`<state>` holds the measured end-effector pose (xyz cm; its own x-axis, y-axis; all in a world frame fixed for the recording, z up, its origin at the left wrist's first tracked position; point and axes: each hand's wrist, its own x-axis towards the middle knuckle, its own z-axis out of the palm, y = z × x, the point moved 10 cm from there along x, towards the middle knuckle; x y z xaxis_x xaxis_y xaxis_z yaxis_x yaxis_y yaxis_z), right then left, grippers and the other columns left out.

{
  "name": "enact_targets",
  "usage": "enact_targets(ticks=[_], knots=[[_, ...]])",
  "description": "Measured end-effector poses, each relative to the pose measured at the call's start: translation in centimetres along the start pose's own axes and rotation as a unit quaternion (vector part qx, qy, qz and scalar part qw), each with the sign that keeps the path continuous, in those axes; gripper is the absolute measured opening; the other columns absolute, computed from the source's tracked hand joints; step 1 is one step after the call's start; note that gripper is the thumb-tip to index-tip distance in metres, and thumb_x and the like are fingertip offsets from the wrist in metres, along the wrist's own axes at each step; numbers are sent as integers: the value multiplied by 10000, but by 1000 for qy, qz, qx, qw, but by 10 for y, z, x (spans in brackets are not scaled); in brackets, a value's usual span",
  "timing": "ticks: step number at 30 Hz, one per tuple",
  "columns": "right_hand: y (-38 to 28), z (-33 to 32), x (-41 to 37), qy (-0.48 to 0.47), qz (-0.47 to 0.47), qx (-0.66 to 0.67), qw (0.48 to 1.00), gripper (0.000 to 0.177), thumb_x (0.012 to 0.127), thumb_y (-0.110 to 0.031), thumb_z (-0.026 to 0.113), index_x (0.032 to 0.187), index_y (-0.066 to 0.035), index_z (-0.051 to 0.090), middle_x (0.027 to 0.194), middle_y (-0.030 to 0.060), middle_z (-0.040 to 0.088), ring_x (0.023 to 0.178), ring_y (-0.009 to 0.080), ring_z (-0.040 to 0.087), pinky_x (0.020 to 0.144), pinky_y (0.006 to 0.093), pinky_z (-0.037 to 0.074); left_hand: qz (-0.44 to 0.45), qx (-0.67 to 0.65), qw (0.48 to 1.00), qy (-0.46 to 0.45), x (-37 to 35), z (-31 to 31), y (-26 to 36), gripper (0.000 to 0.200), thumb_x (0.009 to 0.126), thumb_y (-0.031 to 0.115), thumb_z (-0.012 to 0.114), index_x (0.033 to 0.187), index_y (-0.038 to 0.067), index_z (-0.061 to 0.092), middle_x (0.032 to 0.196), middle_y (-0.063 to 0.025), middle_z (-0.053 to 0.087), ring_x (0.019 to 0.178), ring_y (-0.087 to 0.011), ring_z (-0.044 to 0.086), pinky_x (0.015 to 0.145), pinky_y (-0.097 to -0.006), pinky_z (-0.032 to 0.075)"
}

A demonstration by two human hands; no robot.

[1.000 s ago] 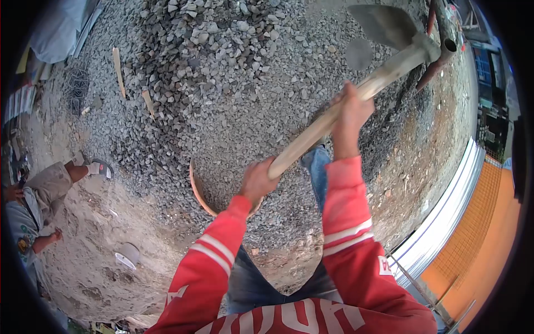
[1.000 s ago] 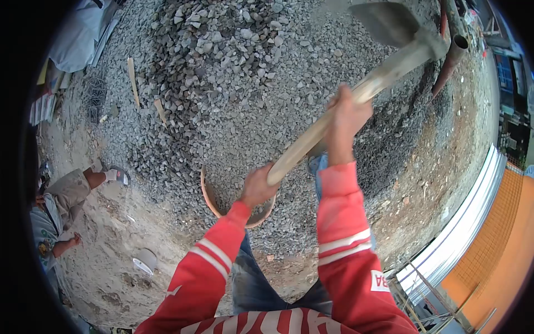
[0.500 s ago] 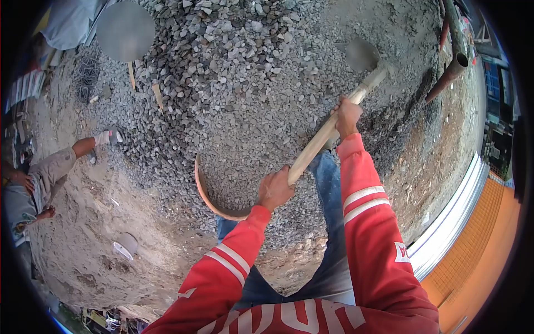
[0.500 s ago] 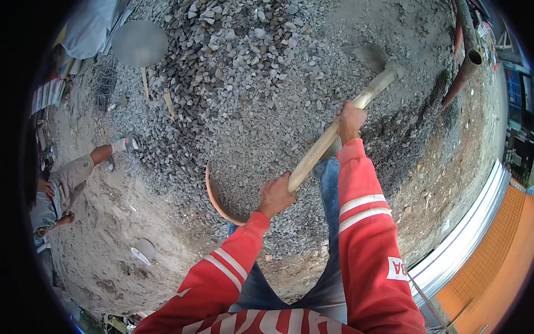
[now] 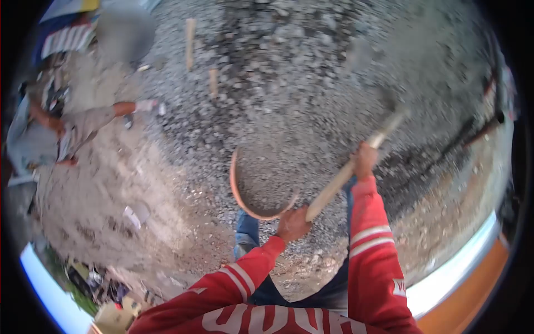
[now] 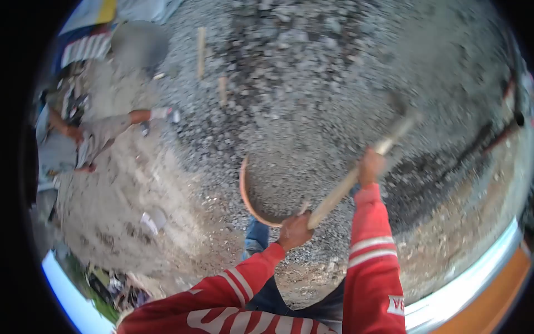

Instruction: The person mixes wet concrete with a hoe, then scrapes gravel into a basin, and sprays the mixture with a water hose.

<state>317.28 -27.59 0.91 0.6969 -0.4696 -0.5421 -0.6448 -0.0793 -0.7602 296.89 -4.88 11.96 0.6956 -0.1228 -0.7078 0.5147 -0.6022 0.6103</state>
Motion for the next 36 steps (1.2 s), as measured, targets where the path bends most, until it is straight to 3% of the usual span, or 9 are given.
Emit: enact_targets(ticks=[2,4,5,7,9,10,23,25,36], knots=[[2,0,6,-57,-184,-33,981,156,836,-217,623,772,-76,606,610,4,515,501,139,510,456,309,478,-1,-20,1000,3,0,7,-15,354,702,157,635,1031,56,548,793,-192,646,778,-380,637,695,-491,499],[49,-14,42,-2,1,-60,998,150,849,-207,624,904,-78,677,651,5,563,534,142,529,499,298,471,-9,-67,997,24,-4,-4,-13,387,668,121,623,1047,77,555,821,-189,631,807,-387,619,722,-501,474],[23,-1,43,-96,-157,-232,955,171,814,-194,637,918,-61,668,669,49,583,552,175,553,503,326,474,6,-81,996,35,-1,14,-18,390,663,123,630,1045,87,559,808,-180,626,788,-390,616,720,-500,475],[-17,19,5,-48,-553,-529,642,245,745,-167,662,946,-27,650,704,138,623,588,242,599,512,381,479,27,-95,988,115,-10,7,-7,366,675,107,628,1037,111,577,814,-165,628,810,-376,621,721,-496,479],[10,-12,59,-34,-178,-286,941,128,819,-191,594,840,-65,603,646,61,544,543,188,523,489,328,427,-12,-95,994,61,-11,9,0,354,680,97,624,1031,107,579,831,-170,627,830,-378,618,721,-498,477],[27,-13,44,-29,74,-36,996,130,846,-200,564,810,-77,583,628,29,506,524,165,486,480,310,403,-9,-98,995,32,-10,13,4,420,699,104,612,1113,84,547,843,-168,609,840,-377,605,733,-494,471],[122,19,-42,-80,31,-102,991,319,876,-300,579,868,12,644,710,68,600,574,199,569,522,356,479,70,-15,996,51,-64,-11,-100,467,680,143,657,1123,42,553,896,-202,633,822,-380,630,731,-484,491],[112,37,-120,32,122,-83,989,180,810,-191,651,798,-21,597,665,65,574,560,174,565,476,324,458,-43,-2,998,-42,-85,-24,-131,414,714,130,629,1103,23,536,853,-206,644,812,-390,635,708,-493,499],[302,118,-359,-65,418,171,890,111,830,-93,603,886,-65,511,686,40,504,525,172,511,460,341,459,-173,129,968,-129,-250,-6,-309,445,726,264,665,1121,102,540,853,-196,657,801,-436,625,763,-523,510]])
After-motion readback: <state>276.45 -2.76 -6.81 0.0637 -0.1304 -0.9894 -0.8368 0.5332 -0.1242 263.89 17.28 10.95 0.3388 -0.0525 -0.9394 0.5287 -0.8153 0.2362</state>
